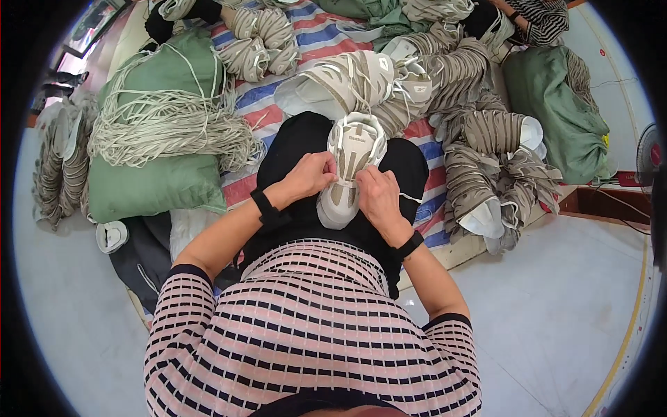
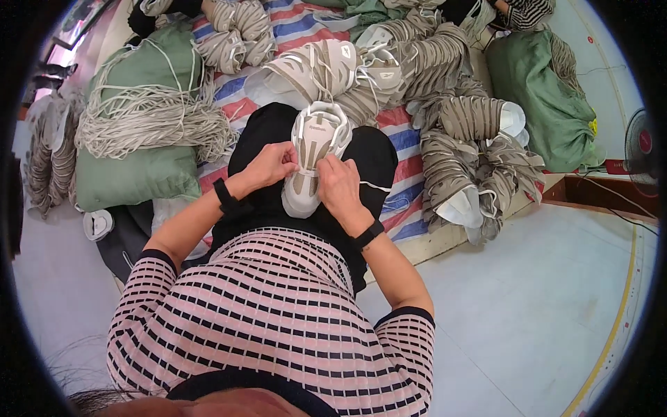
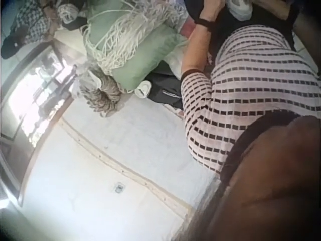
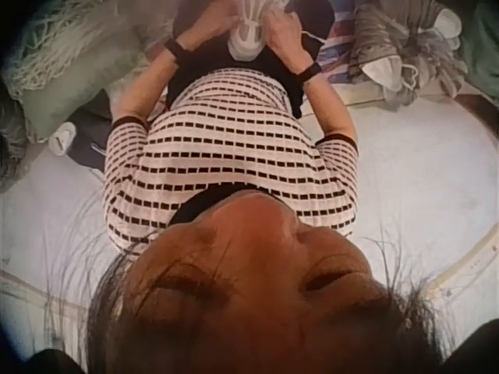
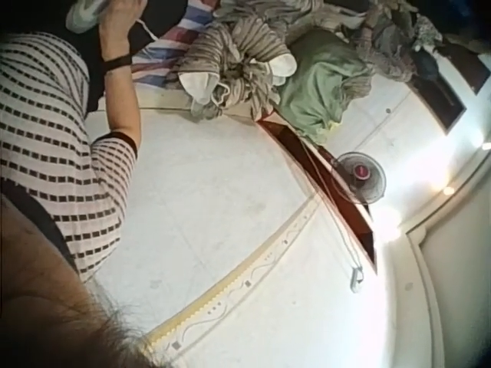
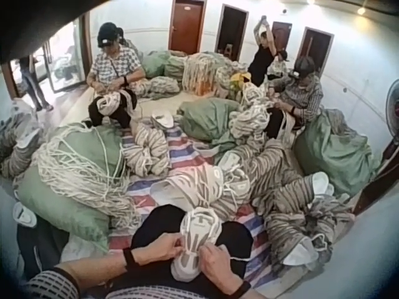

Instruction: The recorder is lacing a white sneaker while sitting on the floor with several other people performing the same task in a manufacturing or assembly setting.

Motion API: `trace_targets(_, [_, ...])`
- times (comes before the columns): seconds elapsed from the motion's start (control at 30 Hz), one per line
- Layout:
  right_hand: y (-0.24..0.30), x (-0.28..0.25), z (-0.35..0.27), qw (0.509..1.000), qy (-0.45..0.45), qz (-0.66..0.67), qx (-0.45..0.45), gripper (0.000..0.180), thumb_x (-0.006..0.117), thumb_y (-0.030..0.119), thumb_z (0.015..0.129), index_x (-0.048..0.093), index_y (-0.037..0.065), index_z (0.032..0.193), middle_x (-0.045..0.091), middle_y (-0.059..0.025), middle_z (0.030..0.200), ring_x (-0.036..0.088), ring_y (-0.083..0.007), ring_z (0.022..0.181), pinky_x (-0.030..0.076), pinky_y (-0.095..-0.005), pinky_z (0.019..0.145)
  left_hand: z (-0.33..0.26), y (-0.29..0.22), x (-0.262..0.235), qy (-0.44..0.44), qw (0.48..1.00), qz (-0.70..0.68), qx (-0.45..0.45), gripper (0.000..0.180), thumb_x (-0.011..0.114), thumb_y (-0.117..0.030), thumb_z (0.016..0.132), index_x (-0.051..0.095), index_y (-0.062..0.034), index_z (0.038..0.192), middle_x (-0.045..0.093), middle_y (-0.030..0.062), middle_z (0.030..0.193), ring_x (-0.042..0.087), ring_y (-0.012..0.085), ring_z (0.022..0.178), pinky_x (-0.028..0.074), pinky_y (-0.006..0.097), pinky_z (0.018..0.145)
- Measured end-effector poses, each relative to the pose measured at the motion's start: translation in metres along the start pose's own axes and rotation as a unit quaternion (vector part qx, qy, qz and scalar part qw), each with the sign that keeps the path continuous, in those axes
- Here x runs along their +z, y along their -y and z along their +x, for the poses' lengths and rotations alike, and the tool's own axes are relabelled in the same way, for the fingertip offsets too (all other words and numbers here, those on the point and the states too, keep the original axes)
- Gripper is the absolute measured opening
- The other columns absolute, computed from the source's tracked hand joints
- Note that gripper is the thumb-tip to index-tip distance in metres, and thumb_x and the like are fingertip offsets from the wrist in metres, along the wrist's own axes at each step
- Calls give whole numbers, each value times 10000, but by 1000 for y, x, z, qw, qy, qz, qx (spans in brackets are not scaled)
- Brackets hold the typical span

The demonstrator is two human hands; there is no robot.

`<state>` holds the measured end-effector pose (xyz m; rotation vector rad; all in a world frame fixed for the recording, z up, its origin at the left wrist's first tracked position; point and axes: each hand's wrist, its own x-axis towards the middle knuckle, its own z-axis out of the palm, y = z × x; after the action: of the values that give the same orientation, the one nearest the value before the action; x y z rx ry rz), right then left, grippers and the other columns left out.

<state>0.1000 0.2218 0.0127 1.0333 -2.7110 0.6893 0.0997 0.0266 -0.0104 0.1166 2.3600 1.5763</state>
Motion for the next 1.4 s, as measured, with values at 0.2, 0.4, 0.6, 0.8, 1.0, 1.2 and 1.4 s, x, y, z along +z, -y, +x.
trace_targets(0.2, [0,7,11,994,-16,78,72,30,580,51,752,550,53,754,485,-102,724,507,-292,631,390,-378,572,4,-8,-3,-6,1000,10,14,109,645,-47,719,554,11,731,599,149,641,606,293,612,459,360,558])
trace_targets(0.4, [-7,3,21,972,52,185,136,63,555,95,789,550,34,804,542,-144,793,562,-362,708,452,-428,597,2,2,-7,-24,973,191,127,126,608,-102,755,521,-33,814,583,148,742,592,325,681,473,388,551])
trace_targets(0.6, [-8,-2,9,979,23,168,117,58,593,68,755,575,46,806,554,-134,771,578,-329,715,465,-393,613,-5,-9,4,1,948,261,184,216,615,-227,784,510,-71,890,573,138,806,591,339,744,487,415,603])
trace_targets(0.8, [-25,25,-4,975,9,186,119,45,623,72,718,624,51,758,576,-108,718,584,-254,677,473,-338,613,1,4,9,21,940,229,252,177,576,-218,814,512,-67,883,585,144,785,592,358,735,469,453,591])
trace_targets(1.0, [-27,12,11,952,107,251,137,89,640,119,748,625,44,793,566,-98,722,562,-225,677,458,-329,634,10,2,-7,80,909,283,295,164,516,-202,847,466,-52,892,580,140,729,602,349,673,469,442,528])
trace_targets(1.2, [-39,22,16,968,158,173,95,153,642,171,771,552,51,800,518,-112,770,537,-244,705,450,-342,633,25,3,-31,118,867,334,349,199,511,-210,820,439,-40,894,580,132,739,614,324,668,480,420,524])
trace_targets(1.4, [-38,1,14,963,179,171,102,159,630,208,802,573,69,856,561,-98,781,574,-236,706,463,-327,634,-25,28,-180,-186,883,334,271,136,608,-187,761,537,-74,784,568,134,731,571,323,636,449,400,540])
